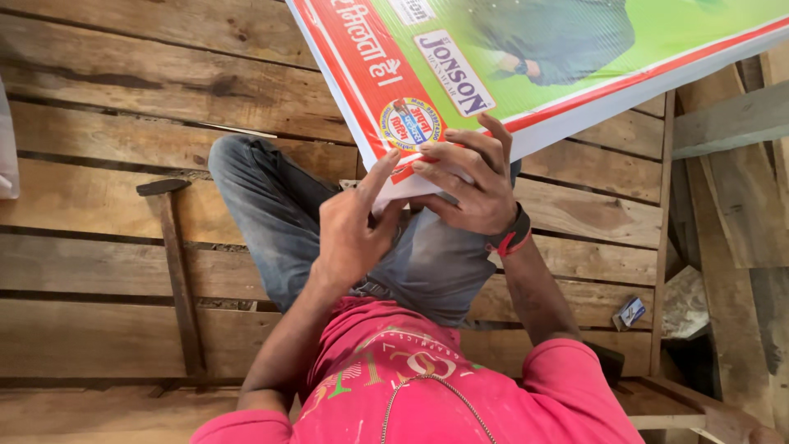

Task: The person sits on a wooden platform and uses a staple gun to attach a large printed poster to a wooden board. They repeatedly staple along the edges, folding the poster over the board's edge and securing it in place.

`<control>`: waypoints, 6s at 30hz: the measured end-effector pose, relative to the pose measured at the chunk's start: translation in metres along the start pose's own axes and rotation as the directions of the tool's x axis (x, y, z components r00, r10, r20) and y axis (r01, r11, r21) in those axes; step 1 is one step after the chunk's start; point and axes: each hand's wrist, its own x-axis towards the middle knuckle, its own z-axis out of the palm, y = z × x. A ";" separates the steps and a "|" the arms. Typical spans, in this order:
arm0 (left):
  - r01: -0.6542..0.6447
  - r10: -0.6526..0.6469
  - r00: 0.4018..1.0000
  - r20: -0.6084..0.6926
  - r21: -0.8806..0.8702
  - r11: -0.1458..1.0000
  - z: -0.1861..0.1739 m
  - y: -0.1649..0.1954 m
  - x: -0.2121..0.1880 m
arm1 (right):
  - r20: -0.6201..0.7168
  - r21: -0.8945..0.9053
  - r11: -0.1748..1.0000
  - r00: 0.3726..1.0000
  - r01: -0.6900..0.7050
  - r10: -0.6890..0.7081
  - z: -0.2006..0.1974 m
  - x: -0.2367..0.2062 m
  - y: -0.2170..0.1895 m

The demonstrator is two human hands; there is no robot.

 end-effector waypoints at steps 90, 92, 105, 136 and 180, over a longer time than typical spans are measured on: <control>-0.444 0.456 0.860 -0.231 0.103 0.890 -0.009 -0.029 0.006 | -0.227 -0.180 0.948 0.927 0.261 -0.298 0.030 -0.005 0.002; -0.378 0.370 0.898 -0.238 0.012 0.926 -0.003 -0.026 0.001 | -0.235 -0.182 0.949 0.925 0.259 -0.298 0.031 -0.004 0.003; -0.274 0.258 0.935 -0.243 -0.031 0.961 0.004 -0.020 -0.005 | -0.223 -0.169 0.958 0.938 0.233 -0.267 0.026 -0.007 0.002; -0.631 0.702 0.711 -0.029 0.412 0.657 -0.036 -0.022 0.027 | -0.229 -0.160 0.956 0.932 0.247 -0.279 0.021 0.014 -0.008; 0.122 -0.270 0.960 -0.081 -0.744 0.657 0.024 -0.068 -0.012 | -0.242 -0.138 0.969 0.941 0.207 -0.236 0.046 -0.003 -0.010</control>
